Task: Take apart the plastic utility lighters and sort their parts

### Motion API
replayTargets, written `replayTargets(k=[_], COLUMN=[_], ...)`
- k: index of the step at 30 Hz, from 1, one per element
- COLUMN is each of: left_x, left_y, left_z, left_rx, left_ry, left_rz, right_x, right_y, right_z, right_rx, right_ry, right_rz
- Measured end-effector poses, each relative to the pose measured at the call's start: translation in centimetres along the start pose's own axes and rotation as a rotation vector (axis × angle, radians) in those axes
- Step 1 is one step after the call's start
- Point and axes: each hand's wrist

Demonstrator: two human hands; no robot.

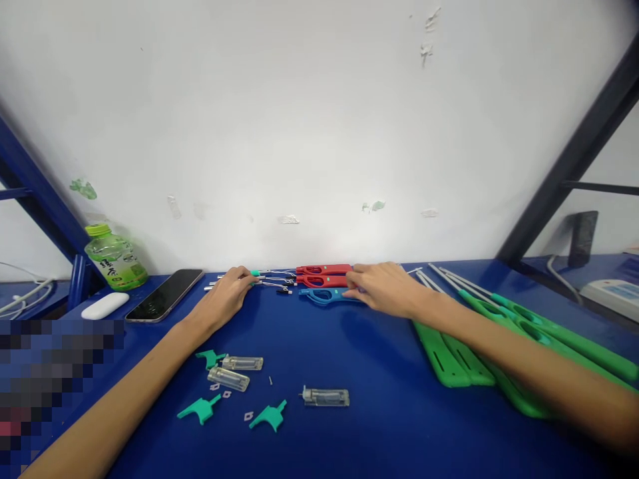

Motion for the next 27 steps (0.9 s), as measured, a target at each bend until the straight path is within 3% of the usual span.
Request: replayTargets(k=[5,10,13,16,19,21,24,27], left_x=[0.2,2.5,4.6,6.1,6.6,6.4,5.4,4.1], left_y=[0.0,-0.2,0.2,2.0,4.8,6.3,7.5,7.8], left_z=[0.6,2.8,6.5,12.6,18.9,21.7,22.8,21.4], left_rx=[0.015,0.014,-0.030,-0.106,-0.213,-0.264,-0.312,-0.320], left_ry=[0.003,-0.003,0.013,0.078,0.141,0.146,0.105,0.055], left_rz=[0.021,0.074,0.131,0.172,0.119,0.079,0.053,0.050], right_x=[0.3,-1.4,-2.1,-2.3,-2.3,-2.3,-2.3,-2.4], right_y=[4.5,10.0,11.0,10.8,10.4,10.4,10.4,10.3], right_z=[2.0,1.1,0.1,-0.7,-1.4,-1.9,-2.3,-2.4], right_rx=[-0.312,-0.435,-0.456,-0.474,-0.492,-0.499,-0.498,-0.495], right_ry=[0.089,0.147,0.153,0.149,0.149,0.151,0.149,0.148], right_rz=[-0.027,-0.082,-0.094,-0.096,-0.086,-0.075,-0.058,-0.032])
Point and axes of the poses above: each hand's wrist, its own y-axis away from the middle knuckle, its own x-axis out of the back of the hand, z = x × y, and after that the axes turned 3 degrees about x, right-handed
